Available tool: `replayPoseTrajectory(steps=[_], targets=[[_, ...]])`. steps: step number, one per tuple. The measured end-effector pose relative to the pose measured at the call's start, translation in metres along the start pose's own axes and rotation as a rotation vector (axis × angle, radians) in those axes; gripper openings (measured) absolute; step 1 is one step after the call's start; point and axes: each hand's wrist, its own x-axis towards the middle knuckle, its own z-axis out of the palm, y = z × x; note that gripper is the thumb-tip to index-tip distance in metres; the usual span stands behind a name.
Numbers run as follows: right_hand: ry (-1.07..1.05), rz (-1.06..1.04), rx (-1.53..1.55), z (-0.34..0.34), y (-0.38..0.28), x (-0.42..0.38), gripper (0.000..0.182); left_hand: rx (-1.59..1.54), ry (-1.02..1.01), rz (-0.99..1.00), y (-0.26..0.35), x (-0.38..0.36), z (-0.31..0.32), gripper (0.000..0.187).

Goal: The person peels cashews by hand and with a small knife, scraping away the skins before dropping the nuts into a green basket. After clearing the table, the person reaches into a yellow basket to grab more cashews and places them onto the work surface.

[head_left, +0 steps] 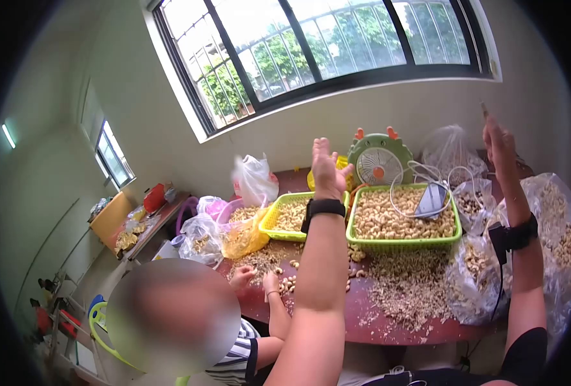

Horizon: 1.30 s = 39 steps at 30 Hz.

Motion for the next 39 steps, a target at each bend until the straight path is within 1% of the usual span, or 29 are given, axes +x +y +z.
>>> replayPoseTrajectory(steps=[1, 3, 4, 5, 7, 8, 9, 10, 11, 12, 13, 14, 16, 17, 19, 21, 23, 25, 26, 27, 29, 30, 31, 33, 34, 35, 36, 38, 39], targets=[[0.001, -0.016, 0.006, 0.004, 0.003, 0.004, 0.048, -0.152, 0.065, -0.058, 0.005, 0.021, -0.007, 0.06], [-0.031, -0.077, -0.074, 0.017, 0.034, 0.005, 0.047, -0.154, -0.011, -0.016, 0.024, 0.013, 0.0, 0.059], [-0.074, -0.094, -0.011, 0.02, 0.055, 0.007, 0.047, -0.155, -0.026, -0.01, 0.035, 0.013, 0.006, 0.059], [-0.08, -0.084, -0.025, 0.024, 0.05, 0.001, 0.047, -0.192, -0.027, -0.009, 0.038, 0.008, 0.003, 0.056], [-0.115, 0.151, 0.1, 0.037, 0.033, -0.02, 0.046, -0.239, -0.005, -0.05, 0.028, -0.003, -0.008, 0.053], [-0.157, 0.138, 0.101, 0.04, 0.037, -0.025, 0.045, -0.253, -0.04, -0.052, 0.024, -0.008, -0.013, 0.05], [-0.155, 0.155, 0.082, 0.039, 0.043, -0.034, 0.045, -0.27, -0.081, -0.05, 0.019, -0.012, -0.012, 0.047], [-0.196, 0.126, 0.077, 0.039, 0.049, -0.042, 0.045, -0.257, -0.052, -0.048, 0.011, -0.024, -0.009, 0.043], [-0.242, 0.092, 0.073, 0.038, 0.055, -0.049, 0.044, -0.265, -0.055, -0.088, -0.002, -0.036, -0.01, 0.042], [-0.281, 0.103, 0.071, 0.034, 0.066, -0.057, 0.044, -0.322, -0.037, -0.171, -0.016, -0.052, -0.01, 0.041], [-0.288, 0.176, 0.081, 0.032, 0.07, -0.068, 0.045, -0.372, -0.026, -0.244, -0.031, -0.068, -0.01, 0.04], [-0.336, 0.23, 0.115, 0.031, 0.07, -0.081, 0.046, -0.371, -0.016, -0.317, -0.046, -0.088, -0.009, 0.039], [-0.399, 0.26, 0.117, 0.026, 0.086, -0.104, 0.047, -0.351, -0.032, -0.489, -0.074, -0.129, -0.009, 0.038], [-0.476, 0.342, 0.14, 0.019, 0.095, -0.112, 0.046, -0.34, -0.057, -0.59, -0.088, -0.147, -0.011, 0.038], [-0.444, 0.43, 0.14, 0.011, 0.095, -0.119, 0.045, -0.406, -0.053, -0.8, -0.12, -0.172, -0.021, 0.038], [-0.392, 0.413, 0.127, 0.008, 0.085, -0.118, 0.044, -0.422, -0.045, -0.794, -0.123, -0.177, -0.02, 0.037], [-0.393, 0.434, 0.126, 0.004, 0.077, -0.122, 0.044, -0.429, -0.032, -0.802, -0.115, -0.184, -0.018, 0.036], [-0.587, 0.425, -0.014, -0.008, 0.076, -0.132, 0.045, -0.407, -0.034, -0.705, -0.096, -0.196, -0.015, 0.035], [-0.603, 0.443, -0.049, -0.011, 0.066, -0.138, 0.046, -0.435, -0.075, -0.732, -0.089, -0.201, -0.021, 0.034], [-0.613, 0.454, -0.055, -0.013, 0.065, -0.143, 0.046, -0.444, -0.063, -0.737, -0.087, -0.202, -0.029, 0.034], [-0.619, 0.414, -0.019, -0.02, 0.064, -0.149, 0.047, -0.425, 0.023, -0.637, -0.086, -0.2, -0.049, 0.033], [-0.633, 0.389, -0.029, -0.02, 0.062, -0.15, 0.047, -0.398, 0.078, -0.551, -0.085, -0.195, -0.057, 0.032], [-0.638, 0.389, -0.035, -0.018, 0.058, -0.152, 0.047, -0.413, 0.074, -0.461, -0.081, -0.193, -0.064, 0.032], [-0.641, 0.398, -0.043, -0.013, 0.049, -0.158, 0.047, -0.441, 0.07, -0.353, -0.067, -0.196, -0.065, 0.032], [-0.654, 0.403, -0.033, -0.013, 0.051, -0.163, 0.046, -0.446, 0.07, -0.346, -0.065, -0.203, -0.063, 0.032], [-0.679, 0.426, -0.072, -0.015, 0.048, -0.169, 0.045, -0.423, 0.087, -0.454, -0.064, -0.214, -0.062, 0.033], [-0.734, 0.466, -0.043, -0.02, 0.045, -0.177, 0.045, -0.396, 0.101, -0.555, -0.064, -0.224, -0.062, 0.033], [-0.869, 0.534, 0.039, -0.033, 0.042, -0.193, 0.043, -0.461, 0.038, -0.866, -0.065, -0.262, -0.062, 0.036], [-0.948, 0.575, 0.086, -0.042, 0.036, -0.195, 0.043, -0.475, -0.066, -0.981, -0.059, -0.276, -0.06, 0.039]])
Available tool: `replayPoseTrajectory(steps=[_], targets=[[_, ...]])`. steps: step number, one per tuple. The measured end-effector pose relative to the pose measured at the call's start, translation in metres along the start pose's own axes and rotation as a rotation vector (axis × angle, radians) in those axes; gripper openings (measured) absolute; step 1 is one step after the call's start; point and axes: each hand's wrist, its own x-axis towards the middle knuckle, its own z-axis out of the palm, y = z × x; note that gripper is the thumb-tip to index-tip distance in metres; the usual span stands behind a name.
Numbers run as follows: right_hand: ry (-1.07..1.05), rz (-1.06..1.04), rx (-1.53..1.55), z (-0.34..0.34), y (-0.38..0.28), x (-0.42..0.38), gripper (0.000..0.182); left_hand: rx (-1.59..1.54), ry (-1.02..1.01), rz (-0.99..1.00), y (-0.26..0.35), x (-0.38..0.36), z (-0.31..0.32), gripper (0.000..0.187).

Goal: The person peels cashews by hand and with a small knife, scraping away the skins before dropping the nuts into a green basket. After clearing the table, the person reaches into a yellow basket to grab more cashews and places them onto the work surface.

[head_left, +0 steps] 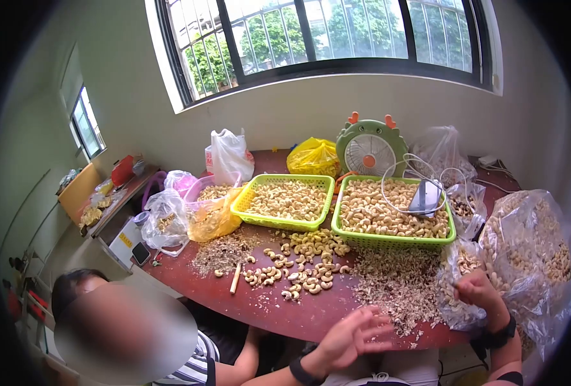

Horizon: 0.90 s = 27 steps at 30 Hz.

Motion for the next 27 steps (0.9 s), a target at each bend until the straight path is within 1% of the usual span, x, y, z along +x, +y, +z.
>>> replayPoseTrajectory(steps=[1, 2, 4, 5, 6, 7, 8, 9, 10, 11, 12, 13, 14, 15, 16, 18, 19, 21, 23, 24, 25, 26, 27], targets=[[-0.009, 0.002, 0.004, -0.007, -0.007, -0.008, 0.043, 0.014, -0.06, -0.146, -0.008, -0.013, 0.003, 0.041], [0.017, -0.052, 0.005, -0.015, -0.014, -0.018, 0.043, 0.001, -0.047, -0.149, -0.005, -0.027, 0.019, 0.041], [0.072, -0.181, 0.074, -0.026, -0.04, -0.023, 0.047, 0.185, -0.302, -0.181, 0.019, -0.043, 0.05, 0.044], [0.148, -0.281, -0.015, -0.037, -0.042, -0.012, 0.052, 0.183, -0.287, -0.185, 0.042, -0.036, 0.06, 0.044], [0.416, -0.156, -0.262, -0.043, -0.055, 0.007, 0.054, 0.638, -0.408, 0.045, 0.075, -0.02, 0.07, 0.048], [0.498, -0.262, -0.219, -0.048, -0.065, 0.041, 0.052, 1.081, -0.512, 0.26, 0.107, -0.003, 0.076, 0.053], [0.583, -0.348, -0.264, -0.059, -0.074, 0.074, 0.049, 0.761, -0.278, 0.421, 0.148, 0.029, 0.078, 0.051], [0.608, -0.413, -0.242, -0.059, -0.097, 0.097, 0.05, 0.409, -0.069, 0.661, 0.188, 0.062, 0.08, 0.049], [0.72, -0.46, -0.223, -0.054, -0.128, 0.119, 0.048, 0.171, 0.092, 0.907, 0.227, 0.093, 0.084, 0.048], [0.742, -0.52, -0.203, -0.051, -0.156, 0.135, 0.046, 0.007, 0.154, 0.965, 0.254, 0.095, 0.091, 0.046], [0.763, -0.575, -0.183, -0.049, -0.173, 0.143, 0.045, 0.019, 0.134, 0.982, 0.26, 0.088, 0.102, 0.046], [0.771, -0.601, -0.179, -0.049, -0.175, 0.151, 0.045, 0.04, 0.073, 0.976, 0.264, 0.083, 0.11, 0.045], [0.729, -0.6, -0.167, -0.047, -0.169, 0.163, 0.044, 0.056, 0.017, 0.966, 0.265, 0.077, 0.115, 0.044], [0.682, -0.58, -0.156, -0.042, -0.159, 0.173, 0.043, 0.073, 0.011, 0.992, 0.262, 0.075, 0.113, 0.042], [0.678, -0.577, -0.158, -0.039, -0.148, 0.177, 0.043, 0.068, 0.014, 0.992, 0.258, 0.074, 0.11, 0.042], [0.516, -0.434, -0.172, -0.032, -0.122, 0.176, 0.044, 0.083, 0.009, 0.94, 0.245, 0.075, 0.094, 0.041], [0.507, -0.425, -0.175, -0.029, -0.111, 0.174, 0.044, 0.107, 0.012, 0.918, 0.235, 0.078, 0.085, 0.04], [0.466, -0.412, -0.144, -0.026, -0.09, 0.167, 0.043, 0.127, 0.036, 0.837, 0.207, 0.083, 0.068, 0.036], [0.427, -0.336, -0.178, -0.022, -0.053, 0.159, 0.044, 0.135, 0.067, 0.727, 0.171, 0.091, 0.047, 0.033], [0.351, -0.309, -0.135, -0.021, -0.031, 0.153, 0.045, 0.134, 0.074, 0.664, 0.154, 0.099, 0.032, 0.033], [0.318, -0.257, -0.136, -0.021, -0.01, 0.145, 0.047, 0.159, 0.105, 0.622, 0.136, 0.102, 0.024, 0.033], [0.276, -0.161, -0.166, -0.016, 0.0, 0.133, 0.045, 0.177, 0.136, 0.577, 0.119, 0.106, 0.016, 0.033], [0.286, -0.086, -0.15, -0.012, 0.014, 0.12, 0.045, 0.221, 0.157, 0.538, 0.101, 0.111, 0.009, 0.032]])
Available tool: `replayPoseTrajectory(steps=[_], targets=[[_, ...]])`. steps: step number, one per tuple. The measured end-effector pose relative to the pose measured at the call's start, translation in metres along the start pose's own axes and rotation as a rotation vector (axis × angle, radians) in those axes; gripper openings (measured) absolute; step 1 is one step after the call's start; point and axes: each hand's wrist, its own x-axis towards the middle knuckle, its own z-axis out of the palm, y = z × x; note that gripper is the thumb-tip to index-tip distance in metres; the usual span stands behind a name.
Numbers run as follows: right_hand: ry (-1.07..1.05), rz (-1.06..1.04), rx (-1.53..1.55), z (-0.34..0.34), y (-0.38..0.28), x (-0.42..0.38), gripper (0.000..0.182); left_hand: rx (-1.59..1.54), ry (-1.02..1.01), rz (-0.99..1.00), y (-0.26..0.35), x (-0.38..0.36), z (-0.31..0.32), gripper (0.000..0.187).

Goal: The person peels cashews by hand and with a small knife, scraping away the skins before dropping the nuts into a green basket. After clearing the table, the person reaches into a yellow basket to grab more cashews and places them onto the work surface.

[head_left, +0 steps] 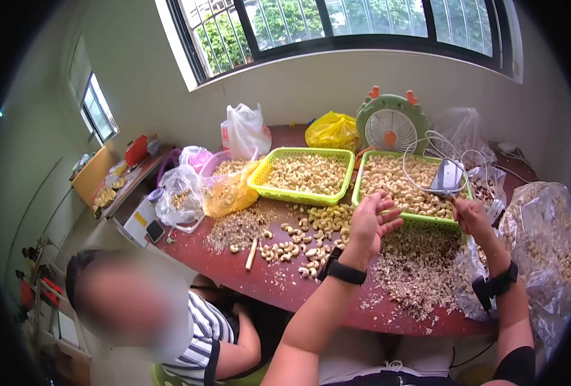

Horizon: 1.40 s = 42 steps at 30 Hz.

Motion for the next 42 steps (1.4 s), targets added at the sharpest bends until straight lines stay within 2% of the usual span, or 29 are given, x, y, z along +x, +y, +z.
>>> replayPoseTrajectory(steps=[1, 3, 5, 6, 8, 12, 15, 16, 17, 18, 19, 21, 23, 24, 25, 27, 28, 29, 30, 31, 35, 37, 39, 40, 42], targets=[[-0.021, 0.069, 0.016, 0.001, 0.009, -0.011, 0.045, 0.052, 0.005, -0.037, -0.017, -0.003, -0.003, 0.032], [-0.024, 0.14, 0.01, -0.003, 0.027, -0.03, 0.045, 0.207, 0.012, 0.013, -0.053, -0.004, -0.005, 0.028], [0.003, 0.152, 0.046, -0.009, 0.039, -0.04, 0.045, 0.437, 0.022, 0.261, -0.096, 0.007, -0.014, 0.024], [0.021, 0.176, 0.073, -0.013, 0.045, -0.047, 0.045, 0.435, 0.021, 0.257, -0.111, 0.004, -0.019, 0.024], [0.054, 0.192, 0.078, -0.02, 0.057, -0.061, 0.046, 0.913, 0.092, 0.752, -0.129, 0.004, -0.026, 0.02], [0.133, 0.257, 0.077, -0.029, 0.074, -0.085, 0.047, 0.866, -0.021, 0.753, -0.118, -0.004, -0.02, 0.022], [0.148, 0.245, 0.063, -0.035, 0.068, -0.087, 0.048, 0.734, 0.044, 0.679, -0.105, 0.006, -0.023, 0.027], [0.146, 0.198, 0.04, -0.038, 0.062, -0.079, 0.047, 0.796, 0.051, 0.649, -0.087, 0.008, -0.024, 0.033], [0.139, 0.152, 0.019, -0.039, 0.056, -0.071, 0.047, 0.802, 0.105, 0.741, -0.067, 0.01, -0.023, 0.036], [0.158, 0.017, -0.026, -0.042, 0.049, -0.062, 0.045, 0.805, 0.162, 0.843, -0.043, 0.013, -0.021, 0.039], [0.184, 0.024, -0.001, -0.041, 0.034, -0.055, 0.044, 0.647, 0.233, 0.841, -0.011, 0.004, -0.014, 0.044], [0.168, -0.083, 0.063, -0.039, 0.011, -0.044, 0.044, 0.922, 0.704, 1.11, 0.014, 0.022, -0.033, 0.05], [0.148, -0.18, 0.032, -0.039, 0.003, -0.036, 0.044, 1.092, 0.337, 1.089, 0.026, 0.027, -0.027, 0.054], [0.083, -0.168, 0.036, -0.042, -0.01, -0.036, 0.045, 1.22, -0.054, 0.774, 0.035, 0.023, -0.02, 0.059], [0.082, -0.197, 0.028, -0.048, -0.017, -0.035, 0.045, 1.559, -0.298, 0.533, 0.041, 0.029, -0.021, 0.062], [0.239, -0.23, 0.004, -0.062, -0.025, -0.04, 0.045, 1.752, -0.174, 0.575, 0.062, 0.033, -0.021, 0.061], [0.286, -0.277, 0.047, -0.069, -0.032, -0.048, 0.044, 1.776, 0.218, 0.756, 0.08, 0.037, -0.023, 0.063], [0.341, -0.276, 0.053, -0.078, -0.031, -0.052, 0.044, 1.565, 0.537, 1.088, 0.097, 0.053, -0.038, 0.063], [0.366, -0.283, 0.034, -0.085, -0.031, -0.057, 0.044, 1.359, 0.809, 1.225, 0.109, 0.046, -0.032, 0.061], [0.387, -0.281, 0.016, -0.089, -0.029, -0.063, 0.045, 1.405, 0.906, 1.219, 0.11, 0.037, -0.025, 0.06], [0.473, -0.247, 0.019, -0.098, -0.011, -0.085, 0.045, 1.616, 0.688, 1.269, 0.063, 0.024, -0.005, 0.063], [0.481, -0.242, 0.01, -0.097, -0.016, -0.097, 0.044, 1.823, 0.571, 1.109, 0.033, 0.021, -0.008, 0.064], [0.466, -0.198, 0.015, -0.099, -0.015, -0.102, 0.044, 1.953, 0.373, 0.805, 0.005, 0.013, 0.003, 0.066], [0.468, -0.211, -0.015, -0.098, -0.015, -0.102, 0.044, 1.947, 0.269, 0.82, -0.005, 0.008, 0.014, 0.067], [0.444, -0.249, -0.073, -0.096, -0.023, -0.096, 0.043, 1.95, 0.079, 0.978, -0.018, -0.004, 0.046, 0.065]])
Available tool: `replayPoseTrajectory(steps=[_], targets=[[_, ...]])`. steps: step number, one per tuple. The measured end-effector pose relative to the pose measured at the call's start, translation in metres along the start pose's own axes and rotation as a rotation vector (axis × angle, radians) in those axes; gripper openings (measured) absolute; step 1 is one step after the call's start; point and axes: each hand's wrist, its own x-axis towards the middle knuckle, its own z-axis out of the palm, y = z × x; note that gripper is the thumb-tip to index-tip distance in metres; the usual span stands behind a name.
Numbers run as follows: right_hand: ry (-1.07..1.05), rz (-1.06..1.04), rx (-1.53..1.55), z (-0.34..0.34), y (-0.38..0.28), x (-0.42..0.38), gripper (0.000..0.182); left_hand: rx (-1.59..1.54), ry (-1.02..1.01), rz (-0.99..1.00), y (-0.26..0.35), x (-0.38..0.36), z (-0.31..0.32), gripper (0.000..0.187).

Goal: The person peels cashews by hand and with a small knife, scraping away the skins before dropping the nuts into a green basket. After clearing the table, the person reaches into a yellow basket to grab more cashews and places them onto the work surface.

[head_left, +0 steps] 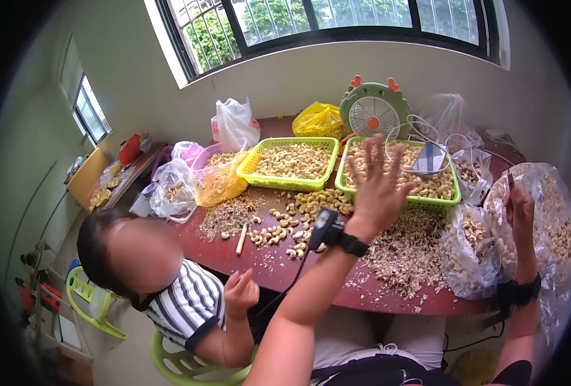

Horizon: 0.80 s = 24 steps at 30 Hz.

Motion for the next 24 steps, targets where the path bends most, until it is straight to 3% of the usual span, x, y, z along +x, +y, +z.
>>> replayPoseTrajectory(steps=[3, 5, 9, 10, 13, 17, 19, 21, 24], targets=[[-0.015, -0.022, -0.045, 0.006, -0.009, 0.008, 0.043, -0.126, -0.044, 0.246, 0.027, 0.004, 0.001, 0.064], [0.023, -0.061, -0.065, -0.004, -0.006, 0.012, 0.043, -0.091, -0.25, 0.145, 0.001, 0.006, 0.012, 0.063], [0.121, -0.014, -0.031, -0.026, 0.013, 0.006, 0.043, -0.021, 0.089, -0.648, -0.076, 0.011, 0.016, 0.062], [0.142, 0.029, -0.033, -0.023, 0.013, 0.004, 0.044, -0.012, 0.094, -0.647, -0.078, 0.011, 0.012, 0.062], [0.089, -0.042, -0.046, 0.002, 0.031, -0.003, 0.043, 0.001, 0.345, -0.379, -0.061, 0.003, 0.012, 0.062], [-0.033, 0.018, -0.064, 0.029, 0.032, -0.021, 0.04, -0.095, 0.192, -0.219, -0.03, -0.025, 0.019, 0.057], [-0.063, 0.083, -0.099, 0.031, 0.047, -0.035, 0.038, -0.089, 0.15, -0.199, -0.024, -0.04, 0.038, 0.055], [-0.145, -0.008, -0.129, 0.036, 0.058, -0.041, 0.037, -0.129, 0.122, -0.202, -0.017, -0.055, 0.057, 0.053], [-0.224, 0.022, -0.193, 0.049, 0.061, -0.055, 0.042, -0.153, 0.052, -0.174, -0.014, -0.073, 0.086, 0.054]])
